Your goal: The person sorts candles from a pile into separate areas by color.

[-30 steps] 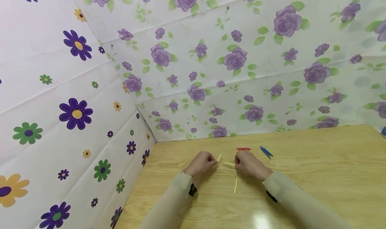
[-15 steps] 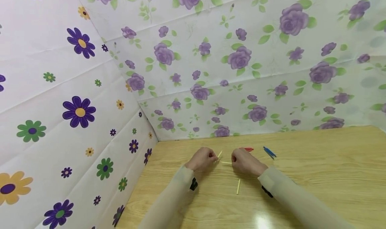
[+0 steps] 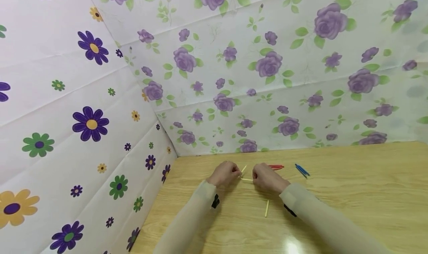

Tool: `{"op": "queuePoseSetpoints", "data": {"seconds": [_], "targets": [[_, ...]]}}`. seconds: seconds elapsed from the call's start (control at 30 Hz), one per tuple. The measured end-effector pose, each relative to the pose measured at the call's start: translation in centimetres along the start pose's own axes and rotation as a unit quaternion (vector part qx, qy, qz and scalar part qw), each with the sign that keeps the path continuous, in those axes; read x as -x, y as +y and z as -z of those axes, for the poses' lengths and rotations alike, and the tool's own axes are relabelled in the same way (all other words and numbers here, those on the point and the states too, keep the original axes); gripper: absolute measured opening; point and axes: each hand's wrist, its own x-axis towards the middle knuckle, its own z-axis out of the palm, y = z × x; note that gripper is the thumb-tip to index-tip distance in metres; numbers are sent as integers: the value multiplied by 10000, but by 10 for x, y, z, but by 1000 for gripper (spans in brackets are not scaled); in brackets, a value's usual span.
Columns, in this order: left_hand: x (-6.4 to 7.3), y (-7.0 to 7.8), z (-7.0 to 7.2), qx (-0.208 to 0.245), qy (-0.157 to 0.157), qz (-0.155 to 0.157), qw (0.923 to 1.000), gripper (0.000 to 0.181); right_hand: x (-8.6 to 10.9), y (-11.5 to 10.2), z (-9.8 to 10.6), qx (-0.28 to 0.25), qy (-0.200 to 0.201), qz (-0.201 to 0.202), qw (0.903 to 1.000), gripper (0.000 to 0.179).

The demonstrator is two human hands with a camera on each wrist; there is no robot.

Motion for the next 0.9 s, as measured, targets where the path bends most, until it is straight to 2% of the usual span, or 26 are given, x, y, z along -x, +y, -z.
{"op": "queuePoseSetpoints", "data": {"seconds": [0.2, 0.23, 0.4, 0.43, 0.47, 0.57, 0.7, 0.83, 0.9], "targets": [[-2, -2, 3, -35, -3, 50, 10000, 19, -9, -1, -3, 200, 14, -277, 9994, 25], [-2, -2, 3, -33, -27, 73, 10000, 19, -14, 11, -7, 181, 9, -251, 9995, 27], [-6, -5, 1, -121, -94, 46, 9999, 19, -18, 14, -7, 214, 9, -216, 9995, 26], [-8, -6, 1, -168, -98, 25, 9998, 19, -18, 14, -6, 231, 16, -199, 9995, 26], [-9, -6, 0, -235, -94, -16, 9997, 19, -16, 3, -1, 271, 22, -225, 9994, 26], [-13, -6, 0, -444, -80, -113, 9989, 19, -21, 7, -1, 229, 28, -128, 9997, 28], [-18, -7, -1, -696, -47, -172, 9974, 18, -33, 35, -11, 160, 133, 197, 9996, 31], [-21, -6, -4, -867, -87, -143, 9961, 18, -52, 74, -29, 335, 127, 234, 9991, 34], [-22, -5, -5, -984, -128, -141, 9950, 18, -57, 85, -34, 434, 75, 147, 9989, 35]]}}
